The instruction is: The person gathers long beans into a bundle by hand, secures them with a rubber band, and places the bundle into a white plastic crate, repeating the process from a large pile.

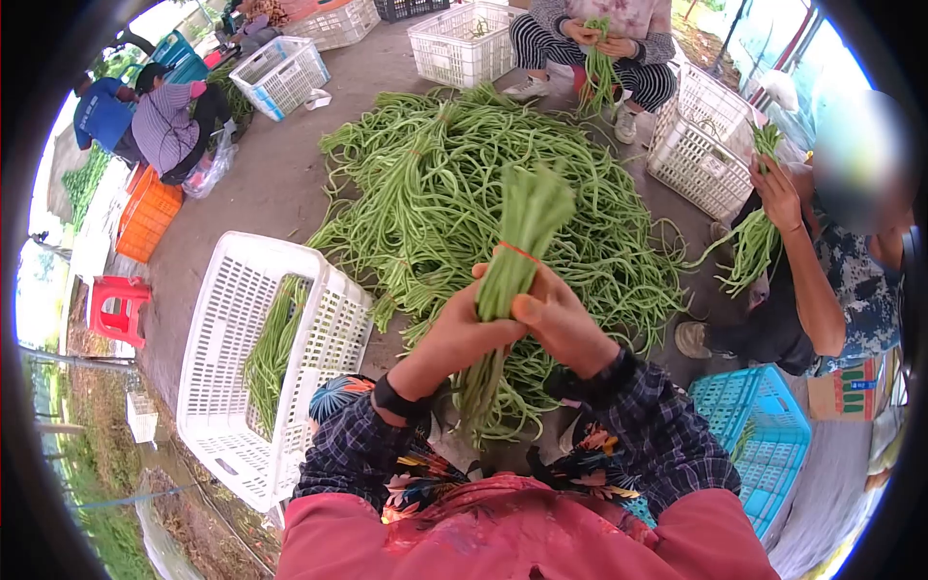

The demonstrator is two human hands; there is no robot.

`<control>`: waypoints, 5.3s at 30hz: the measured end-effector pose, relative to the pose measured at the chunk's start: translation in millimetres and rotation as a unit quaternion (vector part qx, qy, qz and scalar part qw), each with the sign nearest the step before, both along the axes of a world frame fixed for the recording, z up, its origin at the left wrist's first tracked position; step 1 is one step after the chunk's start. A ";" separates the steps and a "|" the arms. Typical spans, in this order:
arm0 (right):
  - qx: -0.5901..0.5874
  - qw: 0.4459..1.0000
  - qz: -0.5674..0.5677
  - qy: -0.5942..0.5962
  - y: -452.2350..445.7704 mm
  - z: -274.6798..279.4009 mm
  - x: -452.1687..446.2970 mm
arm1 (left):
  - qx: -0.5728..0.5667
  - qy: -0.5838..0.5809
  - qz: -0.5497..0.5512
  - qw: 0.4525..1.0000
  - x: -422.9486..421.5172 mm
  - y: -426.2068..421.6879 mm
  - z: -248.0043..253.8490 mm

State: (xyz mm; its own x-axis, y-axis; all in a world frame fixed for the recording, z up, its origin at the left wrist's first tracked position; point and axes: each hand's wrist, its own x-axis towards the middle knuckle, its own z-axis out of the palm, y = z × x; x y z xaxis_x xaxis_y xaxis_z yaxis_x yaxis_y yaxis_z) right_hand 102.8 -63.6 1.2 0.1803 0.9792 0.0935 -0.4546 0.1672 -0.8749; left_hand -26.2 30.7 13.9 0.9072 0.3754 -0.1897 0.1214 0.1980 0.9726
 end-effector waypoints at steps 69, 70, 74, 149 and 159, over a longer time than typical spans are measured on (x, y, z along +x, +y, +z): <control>0.104 0.971 -0.074 0.201 17.7 -11.4 53.0 | 0.507 -0.159 0.178 0.828 29.4 -22.2 -3.0; 0.102 0.972 -0.073 0.200 18.0 -11.5 53.3 | 0.496 -0.142 0.176 0.838 29.6 -22.5 -2.9; 0.112 0.975 -0.069 0.180 18.4 -13.9 53.8 | 0.460 -0.134 0.181 0.859 32.4 -17.1 -8.5; 0.200 0.934 -0.075 0.287 4.4 19.5 65.3 | 0.351 -0.172 0.068 0.918 29.1 -5.2 2.2; 0.265 0.922 -0.042 0.280 -20.8 33.4 89.6 | 0.286 -0.165 0.172 0.928 47.1 2.3 -10.9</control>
State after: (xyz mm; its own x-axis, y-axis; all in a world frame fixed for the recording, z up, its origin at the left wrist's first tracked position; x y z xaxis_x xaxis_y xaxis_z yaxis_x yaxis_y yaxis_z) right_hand 192.4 -84.3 34.6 0.4185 0.8031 0.4241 -0.7764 0.5586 -0.2918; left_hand 20.9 33.0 3.0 0.6877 0.6078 0.3969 -0.1761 -0.3907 0.9035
